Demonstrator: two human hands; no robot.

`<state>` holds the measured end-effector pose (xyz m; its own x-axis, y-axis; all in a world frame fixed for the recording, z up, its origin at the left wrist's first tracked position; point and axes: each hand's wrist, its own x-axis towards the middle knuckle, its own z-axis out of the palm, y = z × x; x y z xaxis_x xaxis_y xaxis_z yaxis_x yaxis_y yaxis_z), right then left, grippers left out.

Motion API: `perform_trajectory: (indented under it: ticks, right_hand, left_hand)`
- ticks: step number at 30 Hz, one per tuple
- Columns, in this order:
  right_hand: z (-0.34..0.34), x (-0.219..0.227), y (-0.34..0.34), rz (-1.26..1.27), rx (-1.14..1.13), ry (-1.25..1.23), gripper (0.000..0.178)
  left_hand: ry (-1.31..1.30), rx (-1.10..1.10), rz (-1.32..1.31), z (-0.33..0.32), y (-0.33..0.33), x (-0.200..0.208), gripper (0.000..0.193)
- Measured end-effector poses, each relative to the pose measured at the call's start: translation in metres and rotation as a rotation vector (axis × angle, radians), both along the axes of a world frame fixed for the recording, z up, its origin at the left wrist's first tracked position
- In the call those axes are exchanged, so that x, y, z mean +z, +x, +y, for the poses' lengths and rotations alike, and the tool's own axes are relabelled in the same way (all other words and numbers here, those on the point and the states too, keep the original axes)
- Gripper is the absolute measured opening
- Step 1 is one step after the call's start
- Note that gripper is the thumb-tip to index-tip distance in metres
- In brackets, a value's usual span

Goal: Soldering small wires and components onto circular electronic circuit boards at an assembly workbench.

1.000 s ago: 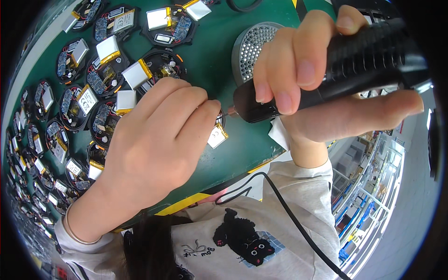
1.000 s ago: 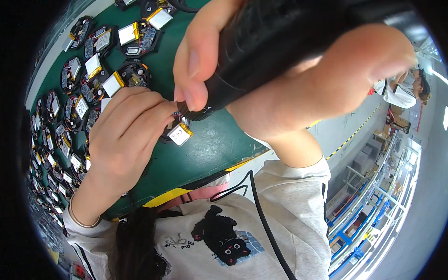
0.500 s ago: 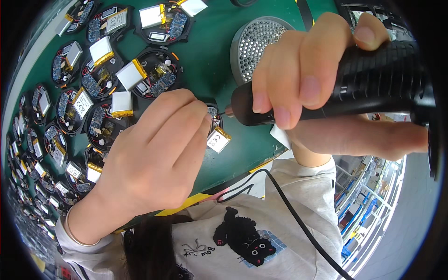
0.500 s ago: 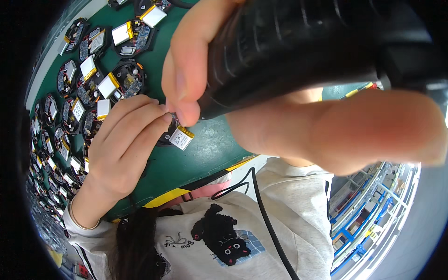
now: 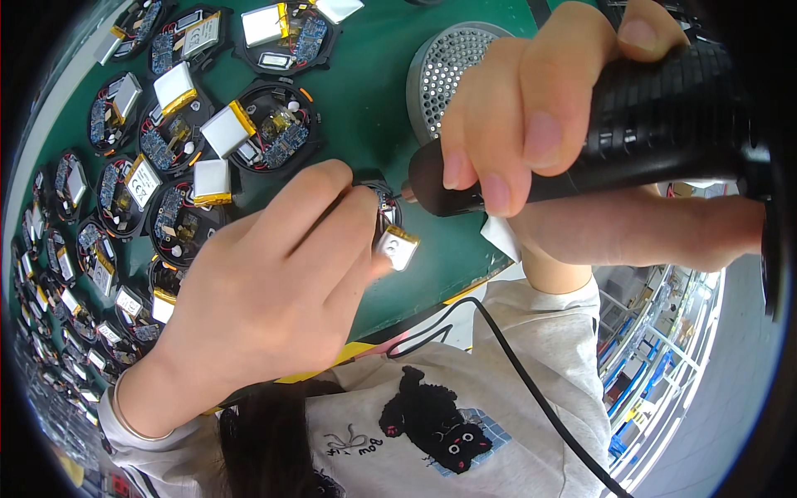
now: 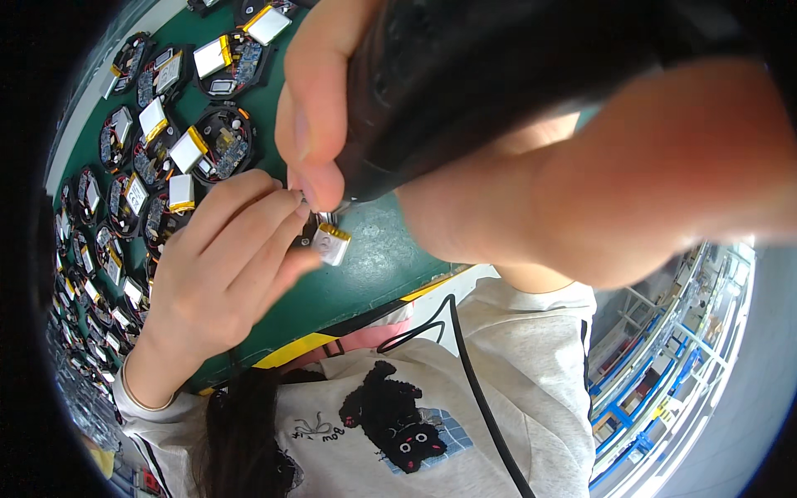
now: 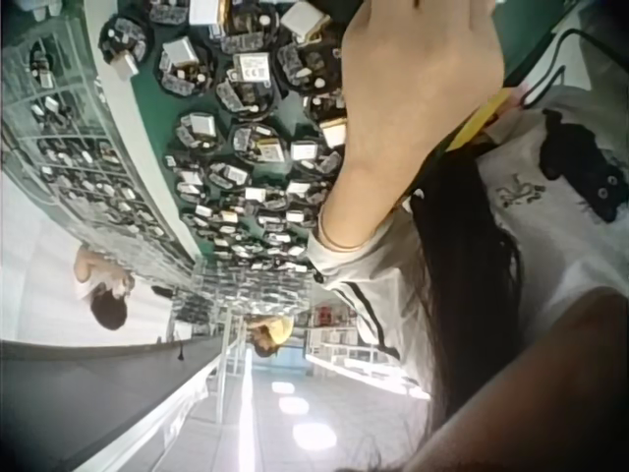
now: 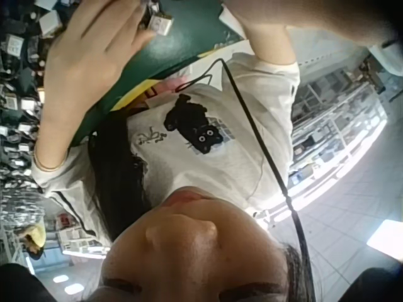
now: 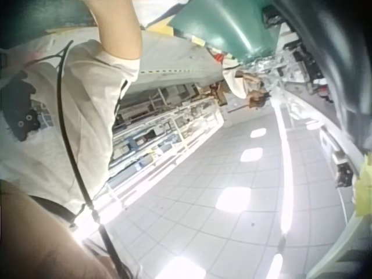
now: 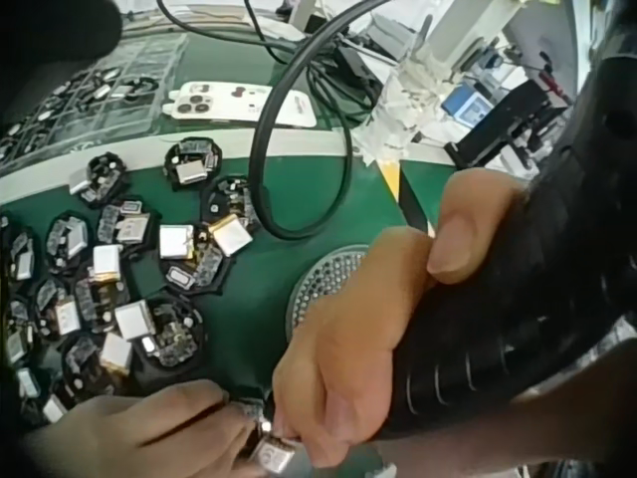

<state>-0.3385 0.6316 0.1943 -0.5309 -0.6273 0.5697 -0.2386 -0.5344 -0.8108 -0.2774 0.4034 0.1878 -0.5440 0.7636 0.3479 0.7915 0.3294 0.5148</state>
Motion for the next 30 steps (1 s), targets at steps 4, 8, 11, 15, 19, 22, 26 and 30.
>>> perform_trajectory:
  ticks: [4, 8, 11, 15, 19, 22, 26, 30]
  right_hand:
    - [-0.001, 0.0, -0.002, 0.004, 0.005, -0.006, 0.094]
    - [0.007, 0.005, -0.005, 0.013, -0.009, 0.003, 0.094]
    - [0.03, 0.02, 0.003, -0.035, -0.184, 0.018, 0.089]
    - [0.051, 0.041, -0.007, 0.212, -0.191, 0.225, 0.089]
    - [0.042, 0.038, -0.002, 0.259, -0.286, 0.261, 0.095]
    - [0.036, 0.033, -0.003, 0.265, -0.279, 0.251, 0.096]
    - [0.03, 0.027, -0.004, 0.262, -0.272, 0.238, 0.097]
    - [0.027, 0.025, -0.006, 0.265, -0.266, 0.241, 0.098]
  left_hand:
    - [-0.113, -0.034, 0.097, -0.005, 0.004, -0.003, 0.041]
    - [-0.077, -0.009, 0.122, -0.004, 0.006, -0.009, 0.041]
    - [-0.099, -0.034, 0.16, -0.004, 0.006, -0.008, 0.042]
    - [-0.08, -0.01, 0.123, -0.005, 0.008, -0.01, 0.042]
    - [-0.052, 0.034, 0.091, 0.0, 0.008, -0.013, 0.041]
    - [-0.036, 0.041, 0.074, 0.001, 0.007, -0.015, 0.041]
    - [-0.027, 0.058, 0.058, 0.003, 0.008, -0.014, 0.041]
    - [-0.019, 0.059, 0.028, 0.003, 0.007, -0.013, 0.041]
